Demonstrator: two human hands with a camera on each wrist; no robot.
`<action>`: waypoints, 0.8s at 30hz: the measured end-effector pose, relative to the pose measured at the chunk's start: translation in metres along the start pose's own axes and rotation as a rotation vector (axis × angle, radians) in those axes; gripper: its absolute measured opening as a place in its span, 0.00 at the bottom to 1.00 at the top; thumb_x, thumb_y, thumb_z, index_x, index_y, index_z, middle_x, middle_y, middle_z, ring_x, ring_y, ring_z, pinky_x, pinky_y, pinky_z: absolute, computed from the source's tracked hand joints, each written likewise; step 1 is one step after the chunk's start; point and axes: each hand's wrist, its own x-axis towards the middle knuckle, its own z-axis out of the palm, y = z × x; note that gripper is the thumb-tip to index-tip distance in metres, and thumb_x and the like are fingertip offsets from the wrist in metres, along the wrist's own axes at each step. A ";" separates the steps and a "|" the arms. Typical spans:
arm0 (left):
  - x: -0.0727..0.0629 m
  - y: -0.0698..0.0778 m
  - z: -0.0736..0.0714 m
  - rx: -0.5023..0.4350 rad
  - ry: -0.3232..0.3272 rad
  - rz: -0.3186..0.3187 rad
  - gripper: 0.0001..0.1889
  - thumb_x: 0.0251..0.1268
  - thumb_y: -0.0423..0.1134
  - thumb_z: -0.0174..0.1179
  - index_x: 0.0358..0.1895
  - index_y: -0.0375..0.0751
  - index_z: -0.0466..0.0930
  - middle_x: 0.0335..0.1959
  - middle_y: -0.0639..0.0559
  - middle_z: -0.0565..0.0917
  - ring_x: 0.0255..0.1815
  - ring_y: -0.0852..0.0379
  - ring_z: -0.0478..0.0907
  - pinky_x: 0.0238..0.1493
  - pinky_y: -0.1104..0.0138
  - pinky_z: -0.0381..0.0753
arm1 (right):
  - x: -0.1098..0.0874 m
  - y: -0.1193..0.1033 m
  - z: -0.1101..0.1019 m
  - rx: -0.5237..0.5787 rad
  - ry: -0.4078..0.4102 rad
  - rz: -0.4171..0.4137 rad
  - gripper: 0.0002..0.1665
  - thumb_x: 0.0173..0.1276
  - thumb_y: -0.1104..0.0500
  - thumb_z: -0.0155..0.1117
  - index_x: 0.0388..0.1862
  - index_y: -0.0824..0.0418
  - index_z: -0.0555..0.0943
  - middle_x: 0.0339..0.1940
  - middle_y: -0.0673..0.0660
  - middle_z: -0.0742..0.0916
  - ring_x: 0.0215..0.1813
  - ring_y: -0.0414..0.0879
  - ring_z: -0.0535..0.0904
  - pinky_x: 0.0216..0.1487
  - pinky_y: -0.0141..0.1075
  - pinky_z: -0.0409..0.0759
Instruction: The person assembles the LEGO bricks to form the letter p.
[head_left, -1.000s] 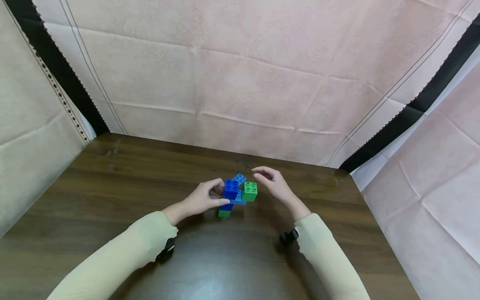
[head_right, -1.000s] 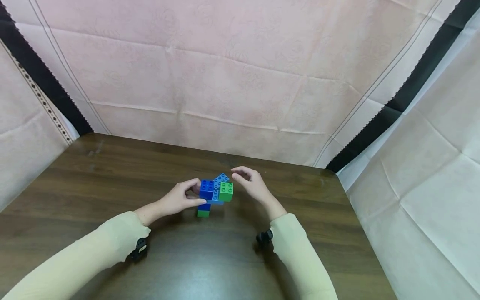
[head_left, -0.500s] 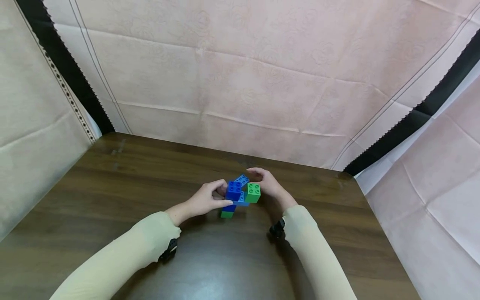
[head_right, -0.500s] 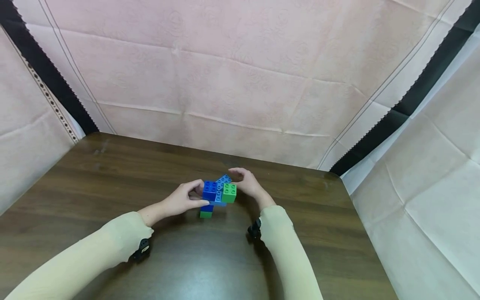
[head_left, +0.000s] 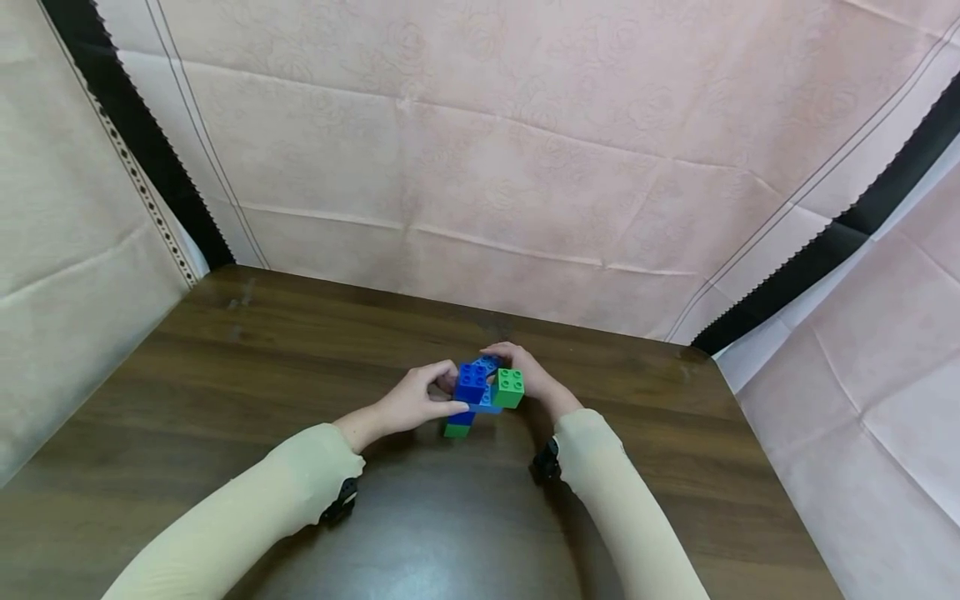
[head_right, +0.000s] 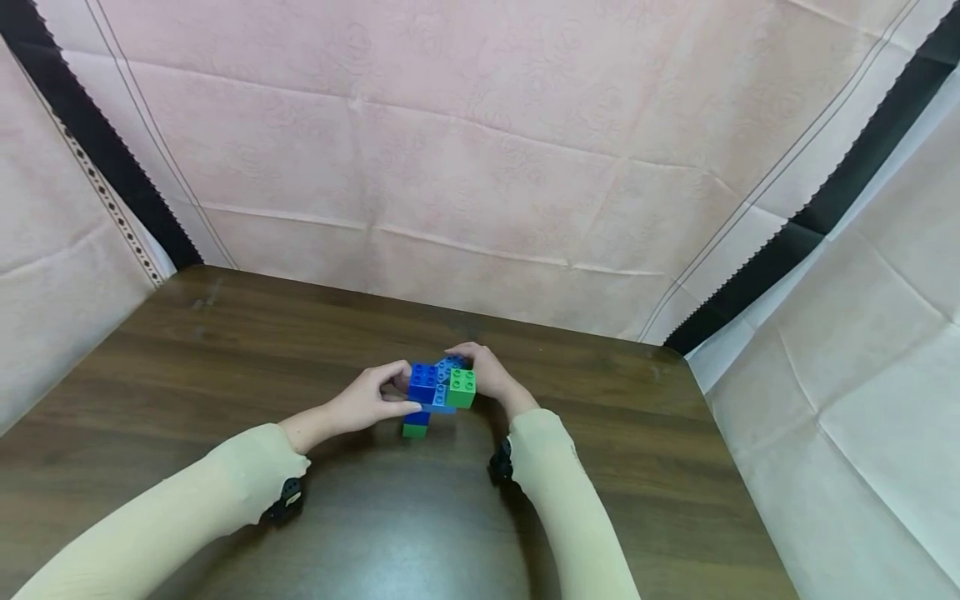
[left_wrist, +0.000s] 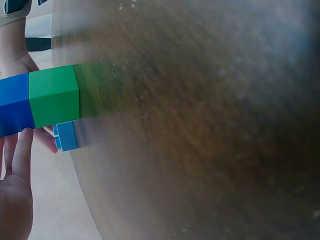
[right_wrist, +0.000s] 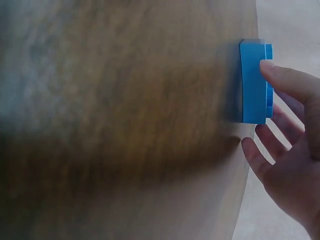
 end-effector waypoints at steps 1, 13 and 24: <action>0.000 0.000 0.000 0.000 -0.001 0.000 0.15 0.59 0.43 0.64 0.43 0.41 0.71 0.39 0.46 0.77 0.43 0.54 0.74 0.47 0.66 0.82 | 0.000 -0.001 0.000 -0.016 0.006 0.002 0.28 0.61 0.60 0.64 0.60 0.68 0.73 0.58 0.66 0.77 0.59 0.59 0.71 0.63 0.54 0.70; 0.000 0.000 0.000 -0.014 -0.001 -0.009 0.14 0.59 0.42 0.64 0.43 0.41 0.71 0.40 0.46 0.76 0.43 0.53 0.73 0.47 0.66 0.82 | -0.007 -0.003 0.004 0.012 0.100 0.193 0.22 0.61 0.60 0.65 0.54 0.65 0.77 0.50 0.62 0.81 0.50 0.53 0.74 0.58 0.47 0.75; -0.001 0.002 0.000 0.006 -0.003 -0.008 0.15 0.60 0.42 0.63 0.44 0.42 0.71 0.41 0.46 0.77 0.44 0.53 0.74 0.48 0.64 0.82 | -0.011 0.006 -0.003 0.098 0.190 0.274 0.18 0.62 0.60 0.64 0.51 0.62 0.75 0.46 0.60 0.80 0.48 0.51 0.72 0.52 0.42 0.75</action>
